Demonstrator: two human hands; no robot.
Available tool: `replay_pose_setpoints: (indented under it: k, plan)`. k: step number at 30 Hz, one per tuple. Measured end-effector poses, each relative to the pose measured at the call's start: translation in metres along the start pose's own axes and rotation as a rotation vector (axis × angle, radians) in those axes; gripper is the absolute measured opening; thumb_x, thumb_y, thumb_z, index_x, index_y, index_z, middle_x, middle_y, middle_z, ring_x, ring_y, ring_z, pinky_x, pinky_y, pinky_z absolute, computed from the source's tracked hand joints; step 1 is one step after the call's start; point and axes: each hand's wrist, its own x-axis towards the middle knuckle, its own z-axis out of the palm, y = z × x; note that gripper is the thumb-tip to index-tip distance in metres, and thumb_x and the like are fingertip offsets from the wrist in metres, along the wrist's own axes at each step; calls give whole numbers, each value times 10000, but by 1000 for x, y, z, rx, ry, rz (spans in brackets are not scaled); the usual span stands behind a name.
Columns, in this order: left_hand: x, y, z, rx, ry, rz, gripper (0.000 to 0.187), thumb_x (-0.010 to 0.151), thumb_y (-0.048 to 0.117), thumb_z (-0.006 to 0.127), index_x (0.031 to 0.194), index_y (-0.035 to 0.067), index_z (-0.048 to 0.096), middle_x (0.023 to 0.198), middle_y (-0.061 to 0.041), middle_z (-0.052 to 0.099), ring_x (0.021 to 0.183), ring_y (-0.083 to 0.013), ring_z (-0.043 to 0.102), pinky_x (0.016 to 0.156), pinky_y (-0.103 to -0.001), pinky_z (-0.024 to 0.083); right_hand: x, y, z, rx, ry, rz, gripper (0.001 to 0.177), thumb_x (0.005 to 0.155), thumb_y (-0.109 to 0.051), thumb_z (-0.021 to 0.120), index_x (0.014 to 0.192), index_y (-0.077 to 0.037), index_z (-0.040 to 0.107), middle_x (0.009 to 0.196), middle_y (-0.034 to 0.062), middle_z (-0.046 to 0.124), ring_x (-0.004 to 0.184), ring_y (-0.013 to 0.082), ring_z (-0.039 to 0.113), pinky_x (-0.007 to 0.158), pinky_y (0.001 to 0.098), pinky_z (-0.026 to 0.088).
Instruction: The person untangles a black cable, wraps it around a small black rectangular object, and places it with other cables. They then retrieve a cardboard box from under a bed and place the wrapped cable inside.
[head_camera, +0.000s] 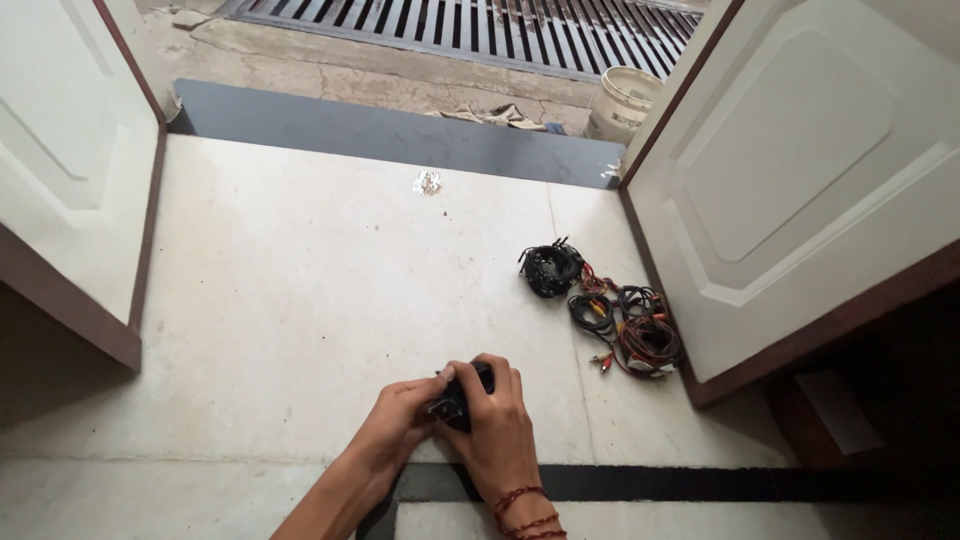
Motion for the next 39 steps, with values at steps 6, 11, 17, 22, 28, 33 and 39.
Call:
replay_pose_setpoints:
  k: [6, 11, 17, 22, 28, 33, 39]
  plan:
    - [-1, 3, 9, 429, 210, 265, 419, 928, 408, 656, 1032, 35, 815, 872, -108, 771, 769, -135, 617, 723, -329, 509, 3, 34, -6, -103, 116, 52, 596, 660, -80, 894, 1188, -167, 633, 1231, 129, 560, 1127, 343, 574, 921, 429, 562]
    - [-7, 9, 11, 588, 401, 469, 350, 896, 351, 679, 1009, 42, 801, 929, -107, 801, 871, -181, 756, 750, -350, 588, 47, 84, -21, -320, 252, 130, 571, 740, -102, 854, 1261, -191, 638, 1313, 172, 542, 1208, 365, 545, 932, 456, 562]
    - [-18, 11, 12, 731, 416, 549, 350, 919, 347, 636, 1082, 54, 735, 1073, -83, 755, 945, -221, 753, 771, -379, 601, 62, 96, -35, -488, -200, 150, 664, 815, -537, 812, 1365, -262, 560, 1473, 187, 438, 1437, 375, 371, 1150, 608, 350]
    - [-17, -1, 1, 867, 430, 640, 600, 939, 457, 616, 1377, 53, 547, 1367, -165, 584, 1259, -310, 568, 1025, -439, 467, 33, 70, -59, -458, 92, -100, 1019, 661, -628, 820, 1510, -250, 401, 1579, 259, 264, 1467, 442, 261, 1147, 644, 223]
    - [-19, 7, -19, 994, 413, 807, 886, 946, 619, 448, 1591, 60, 209, 1629, -211, 250, 1488, -367, 238, 1149, -556, 228, -67, 54, -147, -564, 367, -152, 933, 734, -572, 755, 1524, -241, 386, 1631, 245, 256, 1509, 426, 261, 1193, 628, 247]
    - [-13, -25, -9, 1269, 278, 730, 846, 963, 637, 388, 1607, 121, 200, 1652, -183, 201, 1519, -318, 177, 1182, -524, 168, -114, 79, -187, -540, 140, 96, 967, 753, -531, 793, 1557, -277, 320, 1657, 191, 214, 1530, 406, 202, 1207, 592, 260]
    - [-8, -54, -4, 1661, 340, 913, 918, 888, 701, 450, 1513, 40, 332, 1588, -213, 292, 1485, -329, 239, 1186, -518, 166, -130, 117, -125, -317, -561, 506, 1381, 472, -451, 995, 1587, -506, 183, 1694, 182, -59, 1548, 484, -19, 1152, 740, 202]
